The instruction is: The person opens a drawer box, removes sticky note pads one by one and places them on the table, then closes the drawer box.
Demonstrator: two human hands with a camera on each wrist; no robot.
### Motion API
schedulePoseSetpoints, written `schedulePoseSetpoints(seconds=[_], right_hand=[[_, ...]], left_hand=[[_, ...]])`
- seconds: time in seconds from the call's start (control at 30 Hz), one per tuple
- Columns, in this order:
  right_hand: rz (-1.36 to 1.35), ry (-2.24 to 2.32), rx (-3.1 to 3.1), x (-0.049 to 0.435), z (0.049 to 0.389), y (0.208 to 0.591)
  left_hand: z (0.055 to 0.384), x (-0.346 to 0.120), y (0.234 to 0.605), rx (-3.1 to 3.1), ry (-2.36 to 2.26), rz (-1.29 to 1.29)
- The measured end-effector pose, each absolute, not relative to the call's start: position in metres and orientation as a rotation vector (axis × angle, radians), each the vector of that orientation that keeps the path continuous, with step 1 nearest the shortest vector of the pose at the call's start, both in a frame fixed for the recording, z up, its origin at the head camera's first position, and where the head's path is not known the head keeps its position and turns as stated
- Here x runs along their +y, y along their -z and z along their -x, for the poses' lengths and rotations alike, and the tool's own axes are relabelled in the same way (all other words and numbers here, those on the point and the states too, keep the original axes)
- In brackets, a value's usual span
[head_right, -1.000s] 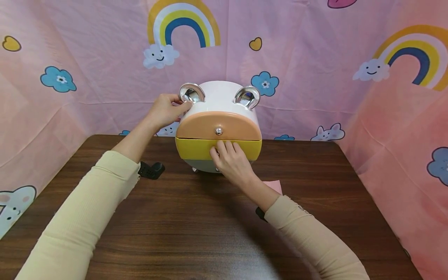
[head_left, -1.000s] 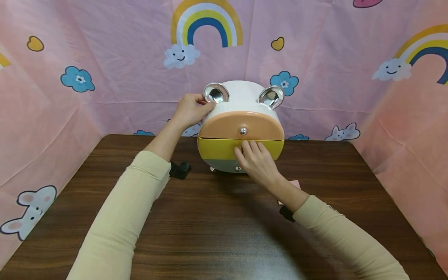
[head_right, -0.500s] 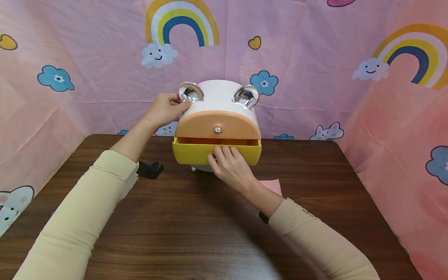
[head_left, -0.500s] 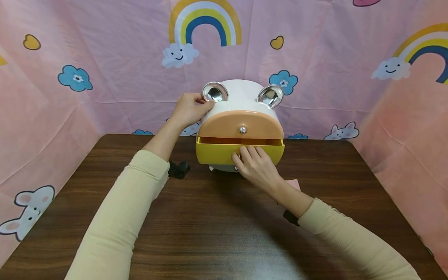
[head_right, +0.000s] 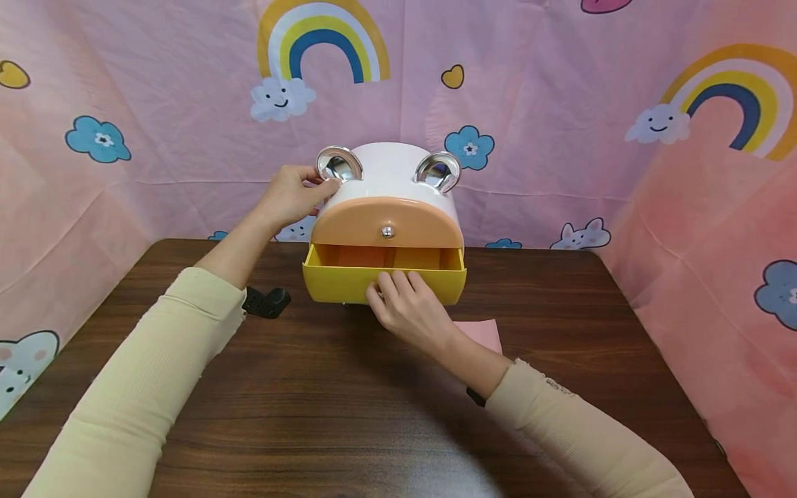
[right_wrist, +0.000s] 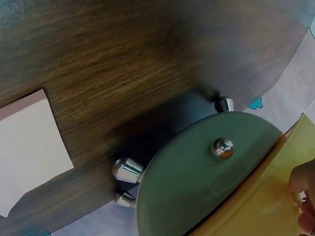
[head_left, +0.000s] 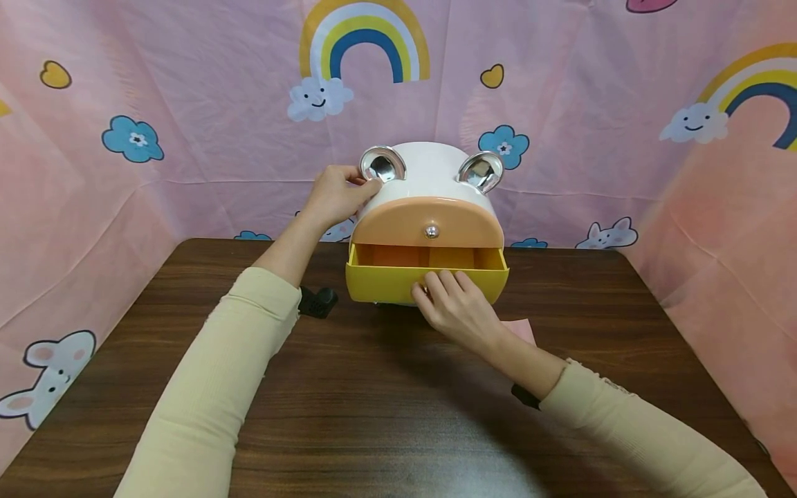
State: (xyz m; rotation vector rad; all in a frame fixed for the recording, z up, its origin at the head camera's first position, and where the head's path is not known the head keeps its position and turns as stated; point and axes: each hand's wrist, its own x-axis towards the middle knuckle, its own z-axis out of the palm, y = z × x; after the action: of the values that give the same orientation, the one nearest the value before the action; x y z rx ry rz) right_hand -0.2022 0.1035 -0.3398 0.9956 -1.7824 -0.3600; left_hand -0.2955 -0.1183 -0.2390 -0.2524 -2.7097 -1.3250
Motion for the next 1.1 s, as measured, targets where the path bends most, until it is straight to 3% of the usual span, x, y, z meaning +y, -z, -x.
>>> schedulePoseSetpoints(seconds=[1.1], right_hand=[[-1.06,0.352,-1.731,0.101,0.158,0.318]], left_hand=[[0.299,-0.12,0.24,-2.716,1.326,0.264]])
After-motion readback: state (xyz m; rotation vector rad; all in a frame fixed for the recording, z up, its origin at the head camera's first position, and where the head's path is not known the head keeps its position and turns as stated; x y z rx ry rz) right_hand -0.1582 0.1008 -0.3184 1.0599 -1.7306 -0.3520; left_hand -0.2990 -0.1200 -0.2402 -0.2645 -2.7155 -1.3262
